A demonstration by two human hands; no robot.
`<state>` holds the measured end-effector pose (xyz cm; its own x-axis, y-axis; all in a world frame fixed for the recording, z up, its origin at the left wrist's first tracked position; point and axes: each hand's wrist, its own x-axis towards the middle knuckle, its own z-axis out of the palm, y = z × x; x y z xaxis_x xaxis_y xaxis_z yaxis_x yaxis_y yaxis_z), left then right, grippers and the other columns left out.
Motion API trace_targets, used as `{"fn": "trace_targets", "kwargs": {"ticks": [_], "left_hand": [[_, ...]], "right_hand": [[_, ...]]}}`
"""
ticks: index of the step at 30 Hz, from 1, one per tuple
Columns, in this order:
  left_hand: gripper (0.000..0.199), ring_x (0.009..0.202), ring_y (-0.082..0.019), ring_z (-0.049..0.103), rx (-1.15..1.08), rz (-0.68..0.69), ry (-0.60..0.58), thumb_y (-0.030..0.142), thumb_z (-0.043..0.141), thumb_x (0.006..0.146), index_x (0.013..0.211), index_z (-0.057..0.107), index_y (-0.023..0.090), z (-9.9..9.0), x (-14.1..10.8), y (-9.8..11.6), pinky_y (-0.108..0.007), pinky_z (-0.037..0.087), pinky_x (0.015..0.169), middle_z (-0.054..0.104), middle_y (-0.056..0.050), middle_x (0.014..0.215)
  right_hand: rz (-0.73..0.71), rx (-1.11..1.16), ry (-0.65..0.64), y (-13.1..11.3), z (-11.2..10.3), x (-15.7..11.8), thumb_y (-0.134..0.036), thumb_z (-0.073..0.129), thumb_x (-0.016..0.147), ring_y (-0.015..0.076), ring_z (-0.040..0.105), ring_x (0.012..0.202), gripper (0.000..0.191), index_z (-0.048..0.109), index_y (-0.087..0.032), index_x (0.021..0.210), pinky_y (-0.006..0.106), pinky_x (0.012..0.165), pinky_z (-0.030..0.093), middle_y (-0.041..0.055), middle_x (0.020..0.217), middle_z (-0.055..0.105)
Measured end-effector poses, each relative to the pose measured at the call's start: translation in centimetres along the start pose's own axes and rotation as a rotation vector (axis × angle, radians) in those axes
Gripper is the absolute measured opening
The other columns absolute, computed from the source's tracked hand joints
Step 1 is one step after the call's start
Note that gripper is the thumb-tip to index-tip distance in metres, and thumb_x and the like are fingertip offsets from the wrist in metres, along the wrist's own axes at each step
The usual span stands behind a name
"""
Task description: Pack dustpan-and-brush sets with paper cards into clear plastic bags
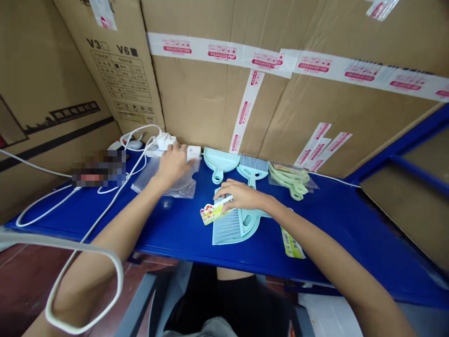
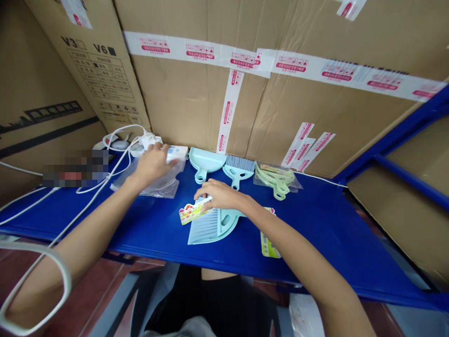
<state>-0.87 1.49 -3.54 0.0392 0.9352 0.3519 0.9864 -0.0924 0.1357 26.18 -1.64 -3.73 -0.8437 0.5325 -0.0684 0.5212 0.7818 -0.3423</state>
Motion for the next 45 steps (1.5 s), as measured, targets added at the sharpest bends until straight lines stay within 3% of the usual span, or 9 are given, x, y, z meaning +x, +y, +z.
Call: {"fn": "trace_targets", "kwargs": {"ticks": [5,9,14,18,22,27,32,38,45], "left_hand": [[0.076,0.139,-0.052,0.047,0.078,0.028,-0.160,0.044,0.071,0.091,0.153,0.044,0.009,1.5,-1.7,3.1,-0.064,0.050,0.104,0.050,-0.034,0.148],[0.072,0.141,-0.052,0.046,0.109,0.011,-0.278,0.025,0.061,0.091,0.156,0.037,0.007,2.0,-1.9,3.0,-0.061,0.055,0.098,0.046,-0.036,0.150],[0.068,0.136,-0.052,0.050,0.092,0.011,-0.304,0.018,0.058,0.086,0.151,0.041,0.009,2.1,-1.6,2.0,-0.056,0.059,0.090,0.050,-0.034,0.144],[0.068,0.137,-0.049,0.047,0.027,0.151,-0.096,0.028,0.064,0.090,0.151,0.042,0.010,2.2,-1.5,2.3,-0.061,0.053,0.104,0.050,-0.029,0.141],[0.059,0.137,-0.042,0.047,-0.205,0.373,0.118,0.031,0.063,0.095,0.149,0.048,0.015,2.4,-1.7,3.6,-0.059,0.045,0.116,0.050,-0.022,0.139],[0.046,0.130,-0.037,0.051,-0.322,0.471,0.133,0.028,0.060,0.097,0.141,0.056,0.013,3.2,-2.0,4.5,-0.054,0.048,0.116,0.053,-0.019,0.131],[0.039,0.130,-0.035,0.052,-0.359,0.501,0.164,0.025,0.057,0.098,0.136,0.060,0.016,3.2,-2.0,4.6,-0.053,0.049,0.115,0.054,-0.017,0.129],[0.037,0.128,-0.034,0.054,-0.355,0.537,0.127,0.024,0.057,0.098,0.134,0.062,0.016,3.1,-2.2,4.7,-0.053,0.052,0.110,0.055,-0.017,0.129],[0.030,0.121,-0.033,0.057,-0.369,0.598,0.170,0.019,0.057,0.099,0.128,0.064,0.018,3.2,-2.3,4.9,-0.051,0.057,0.102,0.055,-0.015,0.128]], "right_hand": [[-0.015,0.133,0.157,0.7,0.4,-0.6,-0.010,0.068,0.093,0.0213,0.067,0.099,0.022,0.076,-0.020,0.111,0.034,0.089,0.047,0.0065,0.111,0.075],[0.110,0.288,0.304,1.2,-1.6,-3.4,-0.015,0.064,0.095,0.0204,0.073,0.094,0.023,0.070,-0.021,0.115,0.034,0.087,0.051,0.0038,0.102,0.079],[0.295,0.403,0.673,0.8,-4.4,-11.8,-0.034,0.072,0.094,0.0224,0.075,0.097,0.024,0.069,-0.024,0.115,0.037,0.088,0.058,0.0057,0.111,0.078],[0.587,0.511,0.858,0.4,-2.2,-19.9,-0.052,0.087,0.080,0.0268,0.076,0.093,0.037,0.076,-0.023,0.100,0.040,0.084,0.063,0.0091,0.101,0.080],[0.756,0.602,0.803,0.0,2.4,-23.6,-0.061,0.090,0.074,0.0306,0.079,0.090,0.050,0.080,-0.020,0.101,0.045,0.082,0.066,0.0136,0.101,0.083],[0.818,0.349,0.706,-1.6,5.5,-22.3,-0.055,0.073,0.088,0.0309,0.079,0.093,0.040,0.078,-0.022,0.110,0.046,0.085,0.064,0.0110,0.103,0.083],[1.039,-0.313,0.525,-4.5,6.0,-20.0,-0.059,0.057,0.099,0.0357,0.074,0.105,0.054,0.067,-0.024,0.139,0.041,0.067,0.057,0.0147,0.130,0.072],[1.126,-0.359,0.325,-5.0,5.7,-17.6,-0.048,0.057,0.103,0.0387,0.071,0.117,0.070,0.041,-0.021,0.165,0.041,0.070,0.058,0.0204,0.144,0.059],[1.104,-0.403,0.363,-3.9,4.4,-17.6,-0.046,0.051,0.108,0.0336,0.075,0.107,0.051,0.057,-0.028,0.155,0.039,0.067,0.060,0.0148,0.140,0.063]]}}
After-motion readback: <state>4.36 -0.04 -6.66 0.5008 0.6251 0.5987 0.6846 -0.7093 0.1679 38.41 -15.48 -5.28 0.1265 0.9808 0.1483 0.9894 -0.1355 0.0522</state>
